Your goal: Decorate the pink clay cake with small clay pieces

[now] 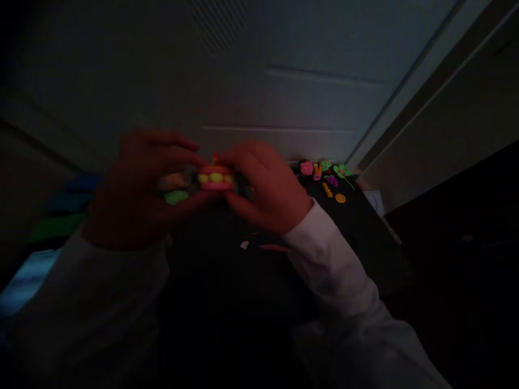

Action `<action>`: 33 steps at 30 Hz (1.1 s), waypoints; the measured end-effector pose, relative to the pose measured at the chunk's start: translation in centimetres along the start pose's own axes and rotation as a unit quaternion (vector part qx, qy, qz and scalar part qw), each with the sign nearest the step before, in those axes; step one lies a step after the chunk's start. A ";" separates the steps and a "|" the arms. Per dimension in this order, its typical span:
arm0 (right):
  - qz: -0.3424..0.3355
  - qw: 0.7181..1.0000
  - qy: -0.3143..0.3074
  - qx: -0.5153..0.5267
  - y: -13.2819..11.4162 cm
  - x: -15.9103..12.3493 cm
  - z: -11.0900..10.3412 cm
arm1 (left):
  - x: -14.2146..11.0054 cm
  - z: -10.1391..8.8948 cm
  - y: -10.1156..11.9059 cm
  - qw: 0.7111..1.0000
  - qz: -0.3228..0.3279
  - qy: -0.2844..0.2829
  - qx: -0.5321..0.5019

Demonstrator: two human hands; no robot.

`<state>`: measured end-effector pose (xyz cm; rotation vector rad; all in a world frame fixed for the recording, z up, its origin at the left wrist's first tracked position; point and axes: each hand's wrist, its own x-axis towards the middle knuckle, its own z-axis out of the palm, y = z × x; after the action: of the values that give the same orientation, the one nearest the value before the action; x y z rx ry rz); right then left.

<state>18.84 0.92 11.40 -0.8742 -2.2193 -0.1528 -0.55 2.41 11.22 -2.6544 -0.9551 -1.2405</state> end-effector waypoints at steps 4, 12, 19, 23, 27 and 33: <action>0.006 1.000 0.019 0.019 -0.3 0.0 -0.3 | -0.2 0.2 0.1 0.999 -0.026 0.015 -0.034; 0.028 1.000 -0.003 0.011 -0.9 0.1 -0.6 | -0.2 -0.2 0.8 0.997 -0.048 0.019 -0.059; 0.014 1.000 0.018 0.007 -0.8 0.0 -0.6 | -0.6 -0.5 0.3 0.990 -0.070 0.015 -0.120; 0.000 0.998 0.054 -0.011 -0.6 0.0 -0.7 | -0.8 0.1 -0.7 0.898 -0.164 -0.003 -0.408; -0.007 0.997 0.071 -0.017 -0.5 0.0 -0.4 | 0.0 0.5 -0.4 0.692 -0.352 -0.031 -0.629; -0.019 0.998 0.063 -0.011 -0.3 0.1 0.4 | 0.7 0.5 0.8 0.596 -0.434 -0.026 -0.675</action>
<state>18.42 0.90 11.21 -0.8121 -2.1202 -0.2455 0.54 2.25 11.56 -2.9653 -2.0817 -3.1870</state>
